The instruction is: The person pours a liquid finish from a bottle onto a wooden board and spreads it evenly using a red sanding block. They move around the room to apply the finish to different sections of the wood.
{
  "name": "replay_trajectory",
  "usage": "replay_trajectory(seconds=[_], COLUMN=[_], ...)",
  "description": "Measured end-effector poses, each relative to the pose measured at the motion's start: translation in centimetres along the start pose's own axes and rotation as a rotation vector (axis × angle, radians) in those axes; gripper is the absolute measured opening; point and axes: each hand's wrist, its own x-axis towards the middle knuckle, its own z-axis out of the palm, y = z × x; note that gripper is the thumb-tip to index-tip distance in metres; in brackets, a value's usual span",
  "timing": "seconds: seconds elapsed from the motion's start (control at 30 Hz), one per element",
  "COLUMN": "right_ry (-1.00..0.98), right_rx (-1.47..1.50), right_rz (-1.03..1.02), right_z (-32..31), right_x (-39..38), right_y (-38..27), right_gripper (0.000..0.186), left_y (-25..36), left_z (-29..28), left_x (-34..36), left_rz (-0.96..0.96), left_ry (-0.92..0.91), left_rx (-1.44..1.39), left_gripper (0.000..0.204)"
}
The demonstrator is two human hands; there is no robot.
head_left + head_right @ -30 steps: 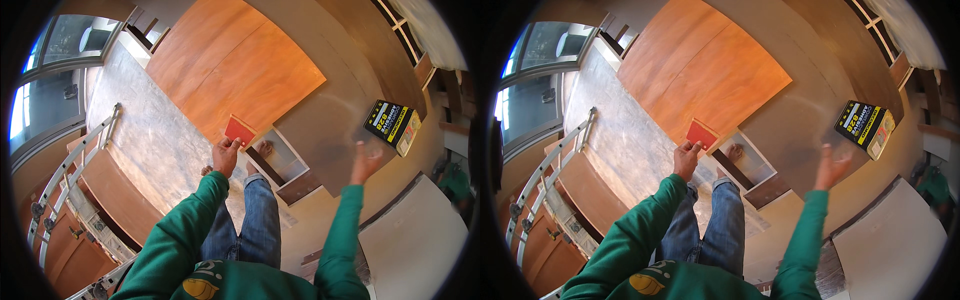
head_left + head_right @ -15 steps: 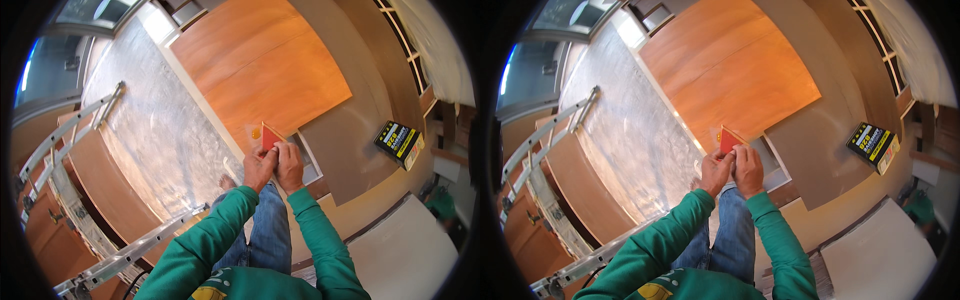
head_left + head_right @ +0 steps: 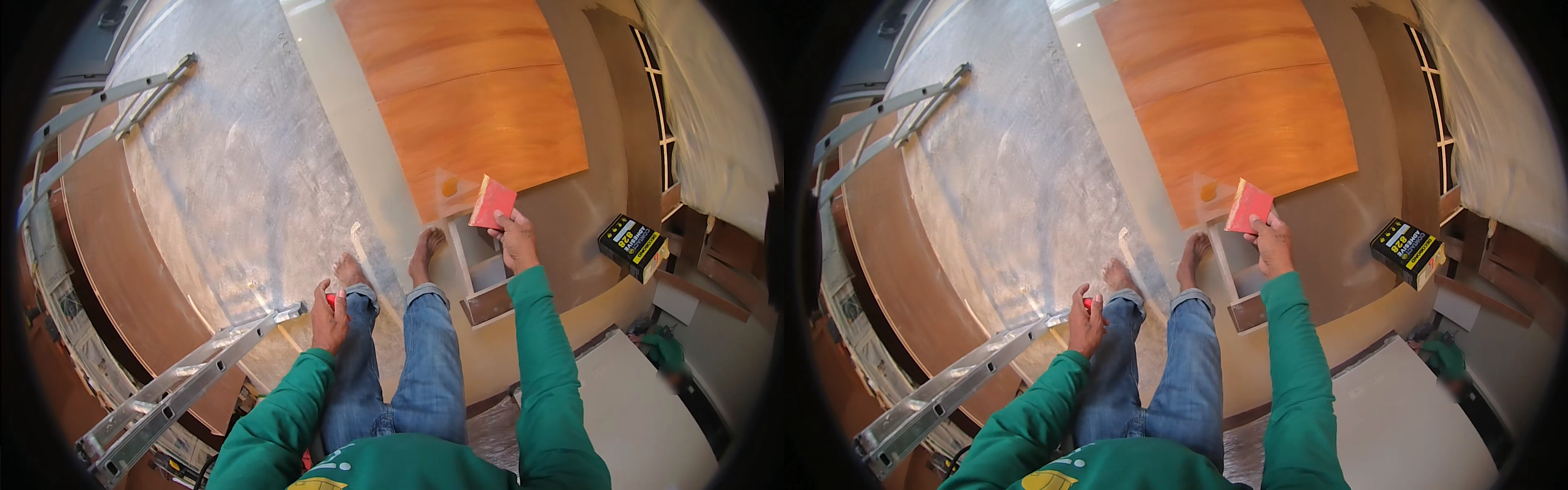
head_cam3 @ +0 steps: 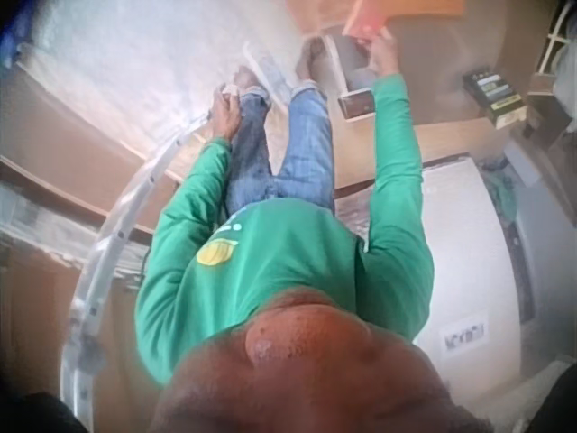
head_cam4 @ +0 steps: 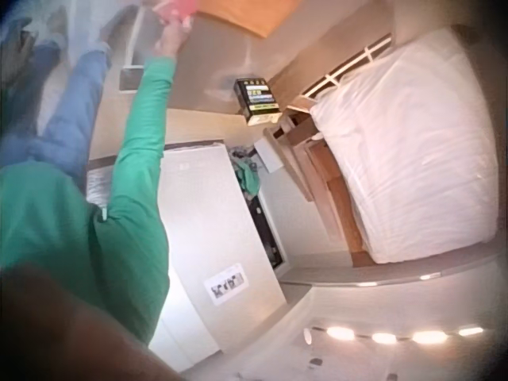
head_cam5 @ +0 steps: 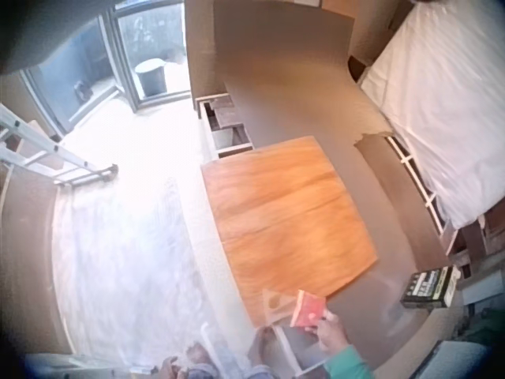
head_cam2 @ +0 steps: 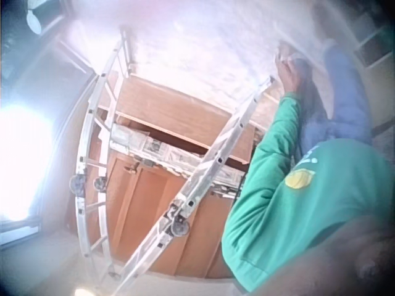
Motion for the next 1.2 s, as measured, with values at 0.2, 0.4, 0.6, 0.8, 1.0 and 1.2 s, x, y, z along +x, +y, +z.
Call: replay_trajectory(seconds=[0.2,0.4,0.6,0.8,1.0,1.2], right_ry=[0.011,-0.119,-0.393,0.141,-0.107,-0.167], right_rx=[-0.176,-0.039,0.181,-1.230,-0.931,-1.274], right_rz=[-0.110,-0.049,0.030,-0.893,-0.795,-1.215], right_z=[1.6,-0.6,-2.5,-3.4,-2.3,-1.3], right_x=[-1.3,-0.4,-1.7,-0.6,1.1,3.6], right_y=[-0.4,-0.1,-2.1,-1.6,-1.9,-1.7], right_gripper=[0.048,0.053,0.041,0.025,0.022,0.035], left_y=[-3.4,-3.3,-4.0,-4.8,-7.0,-7.3], left_z=[2.9,5.7,6.8,9.5,12.3,14.9], left_x=[-3.0,-4.7,-6.2,-7.1,-7.8,-9.7], left_rz=[0.336,0.455,0.435,0.479,0.468,0.475], left_ry=[0.160,0.180,0.254,0.280,0.240,-0.010], left_rx=[0.082,0.052,0.082,0.153,0.198,0.205], left_gripper=[0.043,0.035,0.034,0.031,0.029,0.029])
